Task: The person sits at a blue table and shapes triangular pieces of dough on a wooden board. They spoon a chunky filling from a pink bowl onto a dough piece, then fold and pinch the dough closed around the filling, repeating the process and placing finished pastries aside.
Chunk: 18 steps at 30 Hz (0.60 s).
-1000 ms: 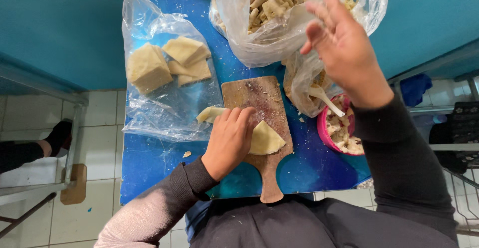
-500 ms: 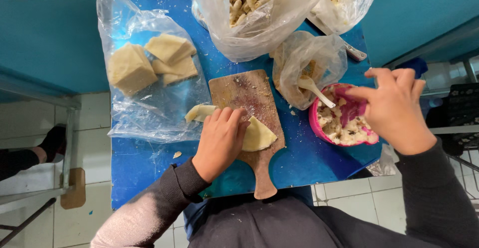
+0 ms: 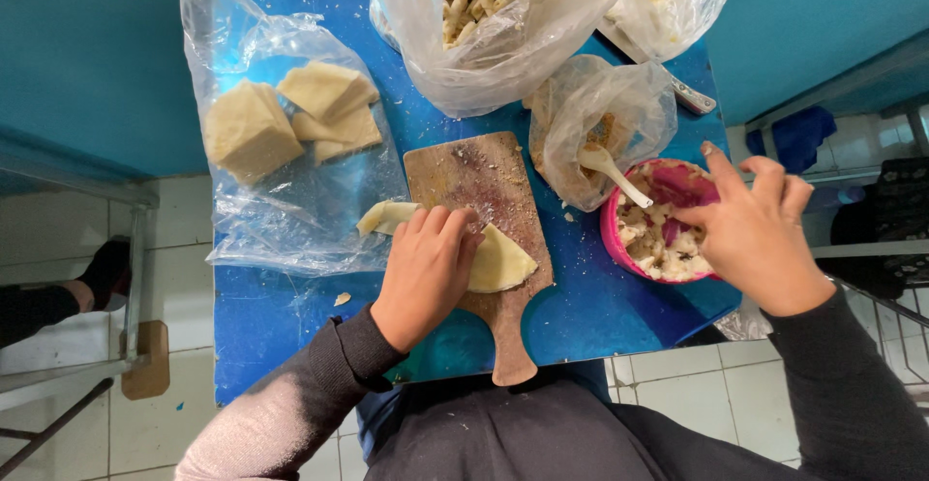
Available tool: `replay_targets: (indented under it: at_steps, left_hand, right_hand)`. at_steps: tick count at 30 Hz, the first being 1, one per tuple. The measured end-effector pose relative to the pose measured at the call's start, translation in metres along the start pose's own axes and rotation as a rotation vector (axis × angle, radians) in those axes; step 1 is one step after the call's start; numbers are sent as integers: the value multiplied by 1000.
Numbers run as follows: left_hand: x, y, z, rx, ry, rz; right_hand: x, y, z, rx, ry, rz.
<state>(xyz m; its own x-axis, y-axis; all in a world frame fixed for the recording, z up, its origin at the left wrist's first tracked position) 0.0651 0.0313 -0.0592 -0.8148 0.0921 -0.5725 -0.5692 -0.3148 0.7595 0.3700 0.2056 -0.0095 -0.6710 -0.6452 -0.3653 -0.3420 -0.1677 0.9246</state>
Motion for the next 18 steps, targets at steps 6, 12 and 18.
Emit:
replay_targets:
  at_steps: [6,12,18]
  left_hand:
    - [0,0,-1,1,-5,-3]
    - [1,0,-1,14,5,6]
    - [-1,2,0,8,-2,-6]
  right_hand:
    - [2,14,6,-161,57,-178]
    - [13,4,20,-314,137,-366]
    - [-2,-1,15,-191,52,-235]
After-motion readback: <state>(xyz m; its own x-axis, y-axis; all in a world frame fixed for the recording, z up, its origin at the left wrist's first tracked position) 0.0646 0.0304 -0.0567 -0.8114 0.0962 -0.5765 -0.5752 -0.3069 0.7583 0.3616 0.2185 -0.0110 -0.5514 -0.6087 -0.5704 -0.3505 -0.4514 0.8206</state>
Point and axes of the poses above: each hand's wrist, its own z-axis towards the middle knuckle, its own y-axis out of the back of the hand, x = y × z, the point moved 2 cm from there along z, towards the middle knuckle, and after that the axes turned 6 degrees about x, right-handed, at the moved point
